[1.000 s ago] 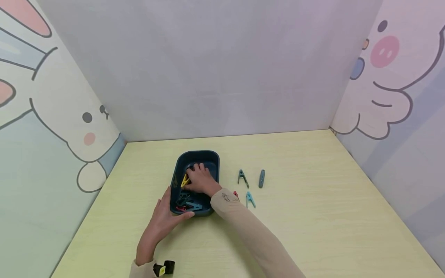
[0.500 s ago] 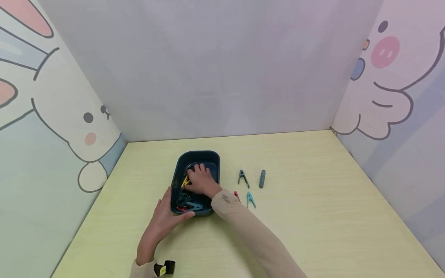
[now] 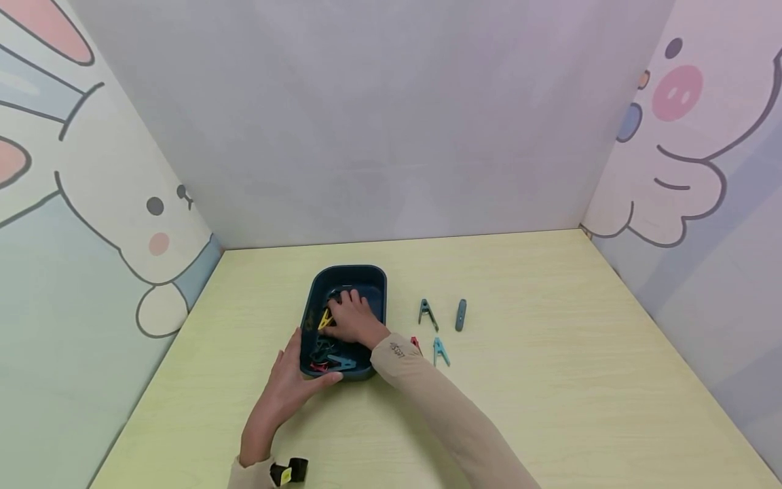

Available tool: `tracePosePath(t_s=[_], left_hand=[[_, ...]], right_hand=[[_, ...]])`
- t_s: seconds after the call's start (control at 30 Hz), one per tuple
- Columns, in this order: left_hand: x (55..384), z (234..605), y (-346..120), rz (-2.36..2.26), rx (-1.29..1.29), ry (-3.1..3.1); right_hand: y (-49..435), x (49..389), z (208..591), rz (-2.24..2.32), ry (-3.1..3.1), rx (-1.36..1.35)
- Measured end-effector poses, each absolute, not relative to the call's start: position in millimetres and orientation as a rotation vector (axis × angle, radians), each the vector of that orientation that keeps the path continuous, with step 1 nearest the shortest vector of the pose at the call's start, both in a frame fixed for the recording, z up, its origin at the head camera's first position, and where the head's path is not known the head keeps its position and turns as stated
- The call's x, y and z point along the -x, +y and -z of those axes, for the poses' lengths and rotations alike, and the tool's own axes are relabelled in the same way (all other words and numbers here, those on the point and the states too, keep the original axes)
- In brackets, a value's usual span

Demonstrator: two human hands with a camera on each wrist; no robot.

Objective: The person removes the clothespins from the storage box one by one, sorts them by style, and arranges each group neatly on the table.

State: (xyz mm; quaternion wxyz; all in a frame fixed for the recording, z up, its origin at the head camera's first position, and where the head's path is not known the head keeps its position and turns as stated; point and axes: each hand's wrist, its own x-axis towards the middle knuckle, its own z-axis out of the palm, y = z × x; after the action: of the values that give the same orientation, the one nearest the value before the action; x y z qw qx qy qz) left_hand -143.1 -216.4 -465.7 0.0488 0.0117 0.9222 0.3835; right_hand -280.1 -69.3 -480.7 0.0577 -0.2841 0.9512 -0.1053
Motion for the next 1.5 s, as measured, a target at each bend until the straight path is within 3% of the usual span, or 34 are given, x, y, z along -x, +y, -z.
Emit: tracePosePath(t_s=[1.5], left_hand=[[144.1, 468.0, -217.5, -1.181, -0.066, 2.812]], right_hand=[[-72.2, 279.2, 485.4, 0.239, 2.906, 0.868]])
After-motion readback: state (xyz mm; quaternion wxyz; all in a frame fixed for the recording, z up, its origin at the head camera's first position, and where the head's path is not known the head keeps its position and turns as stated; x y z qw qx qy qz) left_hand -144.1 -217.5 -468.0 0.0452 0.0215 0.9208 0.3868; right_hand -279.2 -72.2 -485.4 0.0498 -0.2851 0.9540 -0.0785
